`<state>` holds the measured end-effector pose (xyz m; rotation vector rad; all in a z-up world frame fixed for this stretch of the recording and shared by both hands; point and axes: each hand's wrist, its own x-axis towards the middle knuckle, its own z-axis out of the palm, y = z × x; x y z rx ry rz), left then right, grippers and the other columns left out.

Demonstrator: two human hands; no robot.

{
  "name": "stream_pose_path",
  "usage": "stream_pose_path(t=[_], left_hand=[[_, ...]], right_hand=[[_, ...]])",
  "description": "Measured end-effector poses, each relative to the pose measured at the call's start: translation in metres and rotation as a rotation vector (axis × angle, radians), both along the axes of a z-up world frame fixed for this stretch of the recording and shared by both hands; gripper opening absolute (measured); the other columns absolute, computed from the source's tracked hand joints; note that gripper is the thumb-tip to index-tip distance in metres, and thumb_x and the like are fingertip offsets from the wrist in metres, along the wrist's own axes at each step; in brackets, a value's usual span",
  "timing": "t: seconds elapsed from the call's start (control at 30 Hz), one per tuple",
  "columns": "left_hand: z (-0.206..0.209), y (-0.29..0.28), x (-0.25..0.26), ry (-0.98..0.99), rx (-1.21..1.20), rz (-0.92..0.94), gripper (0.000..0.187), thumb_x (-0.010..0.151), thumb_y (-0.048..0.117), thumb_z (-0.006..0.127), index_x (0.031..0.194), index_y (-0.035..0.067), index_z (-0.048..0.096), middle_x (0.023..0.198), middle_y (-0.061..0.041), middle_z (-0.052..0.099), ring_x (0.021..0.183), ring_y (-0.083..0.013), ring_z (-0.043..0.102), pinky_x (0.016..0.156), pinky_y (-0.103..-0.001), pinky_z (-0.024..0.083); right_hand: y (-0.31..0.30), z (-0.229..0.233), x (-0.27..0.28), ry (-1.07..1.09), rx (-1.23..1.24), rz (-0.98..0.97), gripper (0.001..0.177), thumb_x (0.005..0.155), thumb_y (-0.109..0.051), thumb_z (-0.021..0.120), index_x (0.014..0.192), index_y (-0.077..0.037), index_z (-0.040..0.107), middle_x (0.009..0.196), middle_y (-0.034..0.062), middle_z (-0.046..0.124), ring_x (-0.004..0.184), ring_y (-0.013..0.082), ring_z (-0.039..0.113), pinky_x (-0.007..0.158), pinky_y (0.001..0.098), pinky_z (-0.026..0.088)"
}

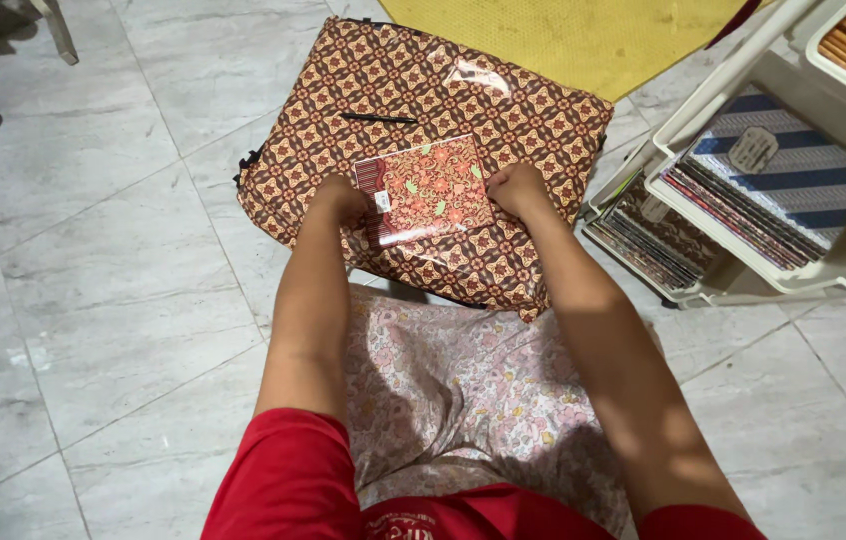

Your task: The person sits on the floor and repeatedly picks up small notebooks from a patterned bag, then places them into a white rolling cart. The person handles the notebooks one at a time and arranges them in the cart's lower shelf.

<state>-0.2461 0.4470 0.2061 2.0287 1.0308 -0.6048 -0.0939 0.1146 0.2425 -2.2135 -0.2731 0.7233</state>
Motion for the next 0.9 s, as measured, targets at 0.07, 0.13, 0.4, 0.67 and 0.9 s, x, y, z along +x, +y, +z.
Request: stream_pose_path(t=[0.07,0.13,0.4,0.67,0.9], left_hand=[[0.008,-0.006,-0.004,-0.017,-0.081,0.084,0.013,0.088,0.006,0.071,0.094,-0.005,0.067,0.084,-0.020,0.071,0.066,-0.0266,0.068,0.058,-0.039,0.059],[0.018,-0.013,-0.005,-0.032,-0.106,0.121,0.013,0.087,0.004,0.073,0.094,-0.005,0.067,0.083,-0.019,0.070,0.064,-0.0253,0.066,0.054,-0.038,0.057],[0.040,-0.023,-0.004,-0.024,-0.096,0.192,0.010,0.089,0.002,0.069,0.094,-0.006,0.067,0.081,-0.021,0.070,0.061,-0.0257,0.068,0.049,-0.039,0.056],[0.025,-0.018,0.002,-0.014,-0.080,0.199,0.012,0.087,0.002,0.075,0.092,-0.007,0.069,0.081,-0.022,0.072,0.065,-0.0277,0.071,0.054,-0.040,0.060],[0.018,-0.017,0.004,-0.058,-0.093,0.192,0.012,0.086,0.000,0.074,0.092,-0.008,0.068,0.083,-0.021,0.073,0.069,-0.0308,0.072,0.053,-0.044,0.059]], right_hand=[[0.005,-0.005,0.000,0.221,0.077,-0.097,0.021,0.084,-0.010,0.074,0.105,-0.009,0.076,0.092,0.0176,0.077,0.073,0.0236,0.071,0.066,0.0406,0.057],[0.008,-0.010,-0.002,0.019,0.006,-0.012,0.027,0.081,-0.011,0.080,0.107,-0.006,0.077,0.092,0.0160,0.078,0.073,0.0223,0.073,0.069,0.0356,0.059],[0.012,0.002,-0.001,0.034,-0.087,0.017,0.029,0.078,-0.009,0.083,0.105,-0.003,0.077,0.094,0.0154,0.078,0.070,0.0216,0.074,0.065,0.0341,0.061],[0.015,-0.005,0.004,-0.096,-0.160,0.033,0.021,0.075,-0.016,0.087,0.094,-0.008,0.083,0.097,0.0113,0.079,0.082,0.0210,0.074,0.083,0.0317,0.057],[0.018,-0.029,0.017,0.002,-0.056,-0.025,0.021,0.075,-0.014,0.086,0.093,-0.005,0.079,0.098,0.0128,0.078,0.084,0.0232,0.073,0.083,0.0351,0.057]])
